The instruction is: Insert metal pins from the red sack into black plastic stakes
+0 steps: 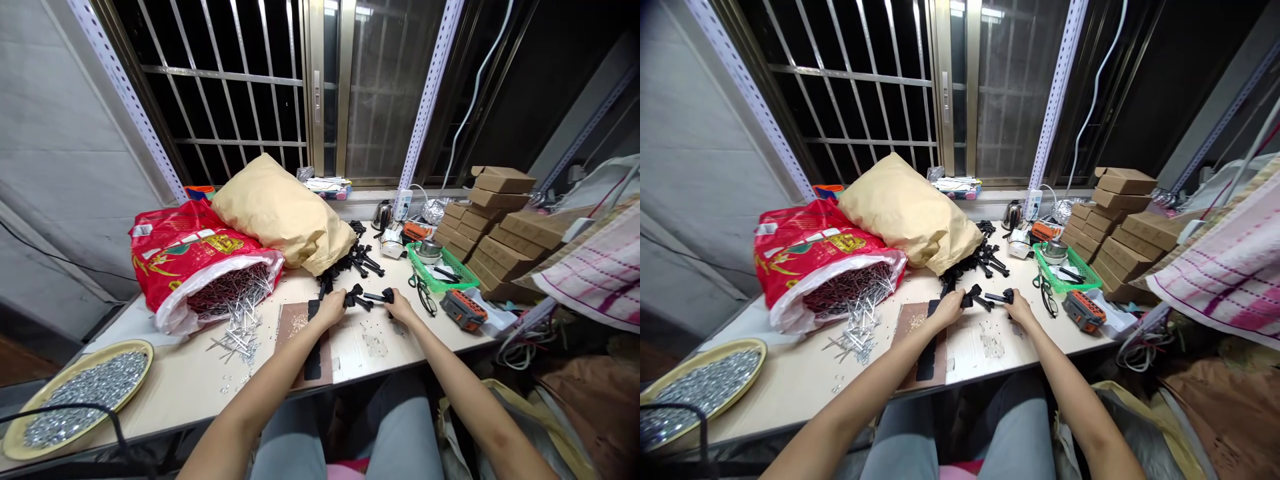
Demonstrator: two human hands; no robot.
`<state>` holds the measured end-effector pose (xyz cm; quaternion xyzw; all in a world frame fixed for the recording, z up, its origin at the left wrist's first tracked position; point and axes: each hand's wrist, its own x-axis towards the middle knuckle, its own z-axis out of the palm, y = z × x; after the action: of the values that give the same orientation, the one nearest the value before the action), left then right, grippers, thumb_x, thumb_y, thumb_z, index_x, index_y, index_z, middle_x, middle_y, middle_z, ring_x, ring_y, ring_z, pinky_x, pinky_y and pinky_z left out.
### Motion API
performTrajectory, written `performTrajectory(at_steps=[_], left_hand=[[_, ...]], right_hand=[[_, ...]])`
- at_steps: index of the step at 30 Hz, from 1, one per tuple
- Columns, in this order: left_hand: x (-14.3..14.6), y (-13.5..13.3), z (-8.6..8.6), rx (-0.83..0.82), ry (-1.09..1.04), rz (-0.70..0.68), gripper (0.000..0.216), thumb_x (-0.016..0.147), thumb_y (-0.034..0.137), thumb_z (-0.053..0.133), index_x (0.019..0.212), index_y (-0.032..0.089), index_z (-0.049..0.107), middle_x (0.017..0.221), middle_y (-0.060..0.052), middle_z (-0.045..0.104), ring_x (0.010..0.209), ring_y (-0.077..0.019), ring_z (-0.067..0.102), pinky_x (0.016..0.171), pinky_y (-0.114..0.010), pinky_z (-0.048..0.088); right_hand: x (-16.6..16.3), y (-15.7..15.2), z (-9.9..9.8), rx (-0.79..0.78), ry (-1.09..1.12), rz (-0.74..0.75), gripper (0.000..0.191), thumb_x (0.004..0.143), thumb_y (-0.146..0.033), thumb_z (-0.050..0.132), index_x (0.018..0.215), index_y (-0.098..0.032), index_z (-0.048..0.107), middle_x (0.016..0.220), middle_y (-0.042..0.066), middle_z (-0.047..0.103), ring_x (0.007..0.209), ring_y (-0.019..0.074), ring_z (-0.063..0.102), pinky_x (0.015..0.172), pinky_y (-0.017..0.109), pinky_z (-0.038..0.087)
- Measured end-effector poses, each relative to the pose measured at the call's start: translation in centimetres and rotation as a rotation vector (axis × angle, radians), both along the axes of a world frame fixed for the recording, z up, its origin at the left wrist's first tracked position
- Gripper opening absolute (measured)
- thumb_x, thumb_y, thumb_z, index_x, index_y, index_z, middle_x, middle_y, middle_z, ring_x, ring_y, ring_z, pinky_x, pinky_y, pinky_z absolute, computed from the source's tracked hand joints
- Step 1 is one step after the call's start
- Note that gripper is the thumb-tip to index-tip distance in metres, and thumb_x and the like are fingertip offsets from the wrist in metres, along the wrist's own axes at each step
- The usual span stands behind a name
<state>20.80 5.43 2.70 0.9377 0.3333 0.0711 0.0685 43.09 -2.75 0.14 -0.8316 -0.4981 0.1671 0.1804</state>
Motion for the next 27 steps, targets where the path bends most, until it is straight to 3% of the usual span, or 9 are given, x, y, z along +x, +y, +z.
performTrajectory(at_steps=[5, 9, 12, 15, 17, 20, 23, 27], left_hand=[[2.9, -0.5, 0.1, -0.084, -0.03, -0.049, 0.028, 0.076, 0.006, 0.041, 0.097, 0.018, 0.057, 0.093, -0.01, 0.058, 0.096, -0.0216, 0.052, 0.081, -0.031, 0.038], [4.7, -0.8, 0.0, -0.173, -0.093, -0.017, 0.021, 0.076, 0.005, 0.042, 0.083, 0.013, 0.06, 0.094, -0.016, 0.058, 0.1, -0.0259, 0.051, 0.086, -0.038, 0.035], [4.5, -1.1, -0.3, -0.252, -0.204, 0.044, 0.013, 0.072, 0.006, 0.049, 0.079, 0.011, 0.059, 0.098, -0.018, 0.059, 0.105, -0.0282, 0.049, 0.089, -0.04, 0.033], [3.0, -1.8, -0.5, -0.369, -0.339, 0.125, 0.013, 0.073, 0.013, 0.052, 0.085, 0.012, 0.057, 0.091, -0.016, 0.063, 0.093, -0.0257, 0.057, 0.08, -0.037, 0.041], [1.4, -2.5, -0.5, -0.459, -0.431, 0.157, 0.017, 0.08, 0.02, 0.045, 0.09, 0.011, 0.055, 0.087, -0.014, 0.065, 0.08, -0.0214, 0.062, 0.071, -0.032, 0.045], [-1.1, -4.2, -0.1, -0.59, -0.57, 0.154, 0.026, 0.084, 0.03, 0.041, 0.094, 0.01, 0.055, 0.088, -0.014, 0.066, 0.072, -0.0174, 0.064, 0.064, -0.027, 0.048], [-3.2, -6.0, 0.6, -0.844, -0.804, 0.133, 0.03, 0.073, 0.034, 0.059, 0.091, 0.01, 0.058, 0.084, -0.012, 0.067, 0.071, -0.0177, 0.063, 0.066, -0.027, 0.049], [-5.0, -7.8, 1.6, -1.056, -1.01, 0.208, 0.044, 0.05, 0.023, 0.078, 0.089, 0.011, 0.061, 0.084, -0.008, 0.067, 0.07, -0.017, 0.062, 0.067, -0.028, 0.05]], right_hand=[[0.4, -1.3, 0.0, 0.02, 0.001, -0.058, 0.043, 0.071, -0.026, 0.053, 0.111, -0.015, 0.043, 0.094, 0.01, 0.061, 0.085, 0.0208, 0.058, 0.065, 0.023, 0.039], [0.9, -2.6, 0.3, 0.029, -0.008, -0.11, 0.043, 0.071, -0.026, 0.053, 0.111, -0.012, 0.044, 0.092, 0.012, 0.062, 0.084, 0.0231, 0.058, 0.065, 0.026, 0.039], [1.4, -3.9, 0.7, 0.055, 0.0, -0.127, 0.041, 0.071, -0.026, 0.052, 0.109, -0.012, 0.046, 0.09, 0.011, 0.062, 0.081, 0.0226, 0.058, 0.064, 0.026, 0.039], [1.4, -5.2, 1.4, 0.097, 0.027, -0.089, 0.04, 0.071, -0.025, 0.05, 0.109, -0.014, 0.046, 0.088, 0.007, 0.061, 0.078, 0.02, 0.058, 0.064, 0.025, 0.04], [0.8, -5.9, 2.2, 0.134, 0.07, 0.015, 0.042, 0.07, -0.023, 0.05, 0.111, -0.017, 0.045, 0.087, 0.004, 0.06, 0.076, 0.0174, 0.057, 0.064, 0.024, 0.04], [-1.5, -6.1, 3.9, 0.199, 0.154, 0.337, 0.049, 0.067, -0.019, 0.052, 0.115, -0.02, 0.044, 0.088, 0.001, 0.06, 0.073, 0.015, 0.056, 0.065, 0.023, 0.041], [-5.0, -5.4, 6.1, 0.249, 0.14, 0.621, 0.055, 0.063, -0.014, 0.053, 0.117, -0.021, 0.045, 0.096, 0.003, 0.06, 0.079, 0.0156, 0.056, 0.07, 0.024, 0.041], [-9.1, -4.0, 8.1, 0.289, 0.091, 0.747, 0.065, 0.061, -0.009, 0.054, 0.123, -0.024, 0.041, 0.109, 0.004, 0.057, 0.089, 0.0179, 0.055, 0.077, 0.027, 0.041]])
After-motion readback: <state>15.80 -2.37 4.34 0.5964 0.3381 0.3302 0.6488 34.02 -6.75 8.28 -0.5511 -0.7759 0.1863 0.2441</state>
